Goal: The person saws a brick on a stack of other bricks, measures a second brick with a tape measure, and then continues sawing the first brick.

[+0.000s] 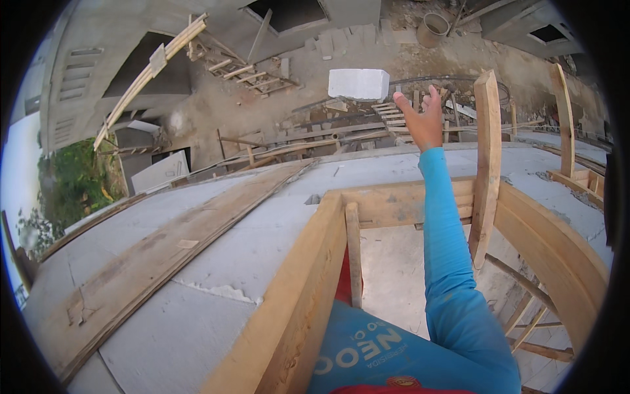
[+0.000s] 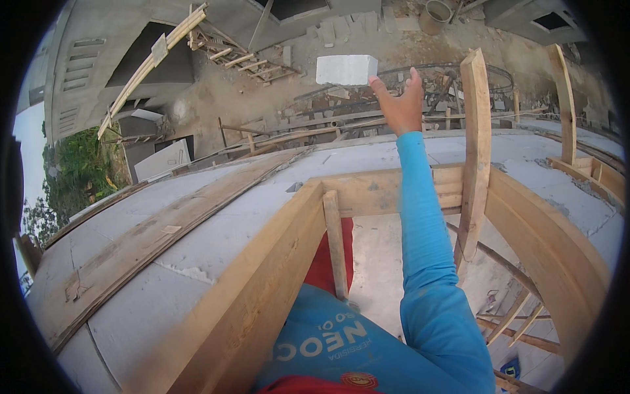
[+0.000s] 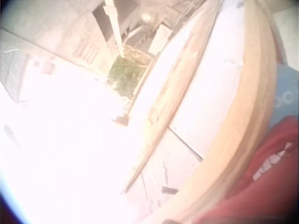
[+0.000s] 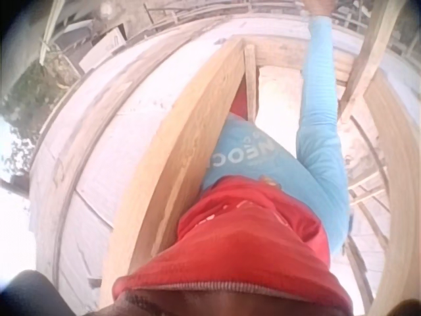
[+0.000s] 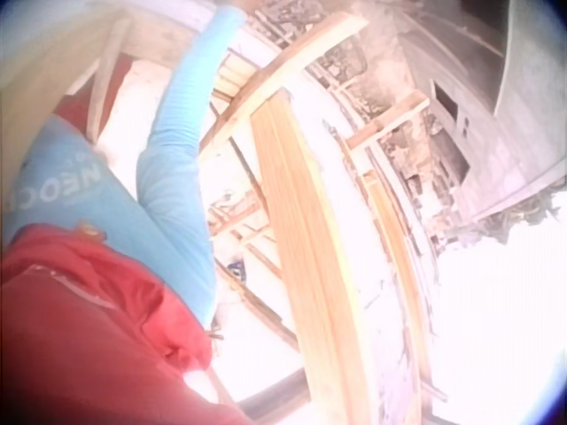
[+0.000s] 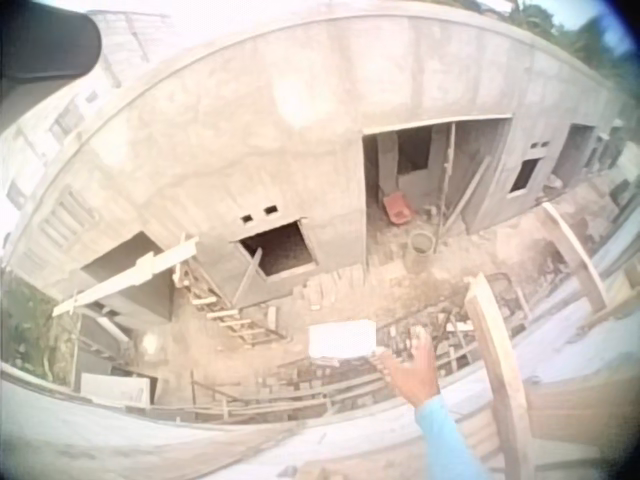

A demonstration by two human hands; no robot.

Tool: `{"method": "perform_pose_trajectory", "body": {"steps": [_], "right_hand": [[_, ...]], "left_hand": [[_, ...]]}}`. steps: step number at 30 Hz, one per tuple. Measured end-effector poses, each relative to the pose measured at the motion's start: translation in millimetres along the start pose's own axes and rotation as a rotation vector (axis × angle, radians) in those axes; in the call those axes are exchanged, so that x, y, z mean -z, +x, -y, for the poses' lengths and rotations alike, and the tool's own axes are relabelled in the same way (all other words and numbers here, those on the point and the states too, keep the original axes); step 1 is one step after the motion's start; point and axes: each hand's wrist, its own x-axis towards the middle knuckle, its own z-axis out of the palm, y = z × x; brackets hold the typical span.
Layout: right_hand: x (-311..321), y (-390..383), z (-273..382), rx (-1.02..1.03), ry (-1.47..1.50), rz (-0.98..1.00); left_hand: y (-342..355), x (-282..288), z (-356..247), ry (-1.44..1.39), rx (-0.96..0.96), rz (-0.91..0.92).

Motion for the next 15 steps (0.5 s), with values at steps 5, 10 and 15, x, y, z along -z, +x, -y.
{"method": "perform_pose_trajectory", "body": {"steps": [5,10,15], "right_hand": [[34,-41,-29,-0.064,0.260,-0.001],[57,-89,-37,0.023,0.126,-0.033],[66,-110,-46,0.192,-0.070,-0.085]], "left_hand": [[4,-4,-2,-0.003,0.005,0.000],[3,-6,1,-0.002,0.011,0.011],[3,-9,2,-0.003,0.010,0.017]]}}
